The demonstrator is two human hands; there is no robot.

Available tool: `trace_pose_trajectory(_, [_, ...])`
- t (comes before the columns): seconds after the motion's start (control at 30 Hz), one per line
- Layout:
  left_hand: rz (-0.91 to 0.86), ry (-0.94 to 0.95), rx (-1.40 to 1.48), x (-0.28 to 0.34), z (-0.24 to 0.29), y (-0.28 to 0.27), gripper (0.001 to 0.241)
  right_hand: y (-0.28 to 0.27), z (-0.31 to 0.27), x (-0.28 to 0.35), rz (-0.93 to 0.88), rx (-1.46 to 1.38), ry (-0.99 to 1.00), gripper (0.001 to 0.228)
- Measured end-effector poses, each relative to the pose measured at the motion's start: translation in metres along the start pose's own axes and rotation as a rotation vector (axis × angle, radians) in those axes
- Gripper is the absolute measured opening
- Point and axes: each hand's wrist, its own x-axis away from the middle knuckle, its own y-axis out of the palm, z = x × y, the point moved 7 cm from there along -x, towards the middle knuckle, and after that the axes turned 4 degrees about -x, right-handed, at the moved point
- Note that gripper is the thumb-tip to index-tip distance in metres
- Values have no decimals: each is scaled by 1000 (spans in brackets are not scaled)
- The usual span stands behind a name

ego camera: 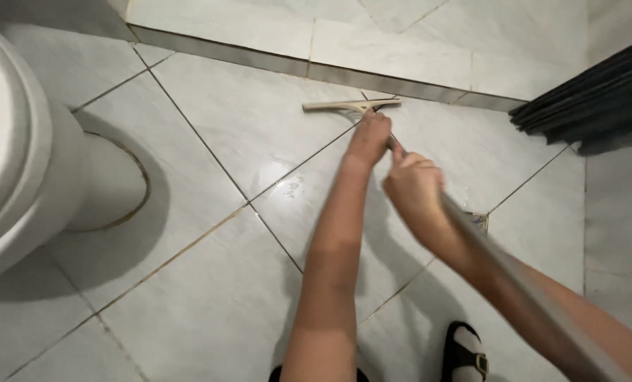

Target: The person sweeps the tiled bathroom floor using a long-handled squeegee. They move the tool back and forth to push water and debris toward the floor drain, working around a toilet and a blue mat.

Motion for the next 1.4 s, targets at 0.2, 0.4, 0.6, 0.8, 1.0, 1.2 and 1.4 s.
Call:
trace_pose_trajectory(0.2, [33,82,-230,43,105,32,9,7,73,97,77,-162,-82,23])
trace_pose_trajectory(0.4, [-57,163,-206,116,260,53,11,-15,139,225,-96,-127,-67,25])
trace_pose_trajectory(0.6, [-376,103,-12,171,341,88,22,-19,177,310,-503,-126,-89,66])
trace_pose_trajectory(0.8, [11,130,-78,81,262,51,20,4,181,223,-305,-433,165,47])
trace_pose_trajectory(1.0, [-243,38,-374,49,160,79,28,73,124,149,-590,-746,108,77])
trace_pose_trajectory(1.2, [-101,38,-287,138,231,97,45,43,130,246,-527,-971,199,81])
trace_pose_trajectory(1.4, [-201,221,-283,228,383,128,29,32,166,397,-1067,-717,171,92])
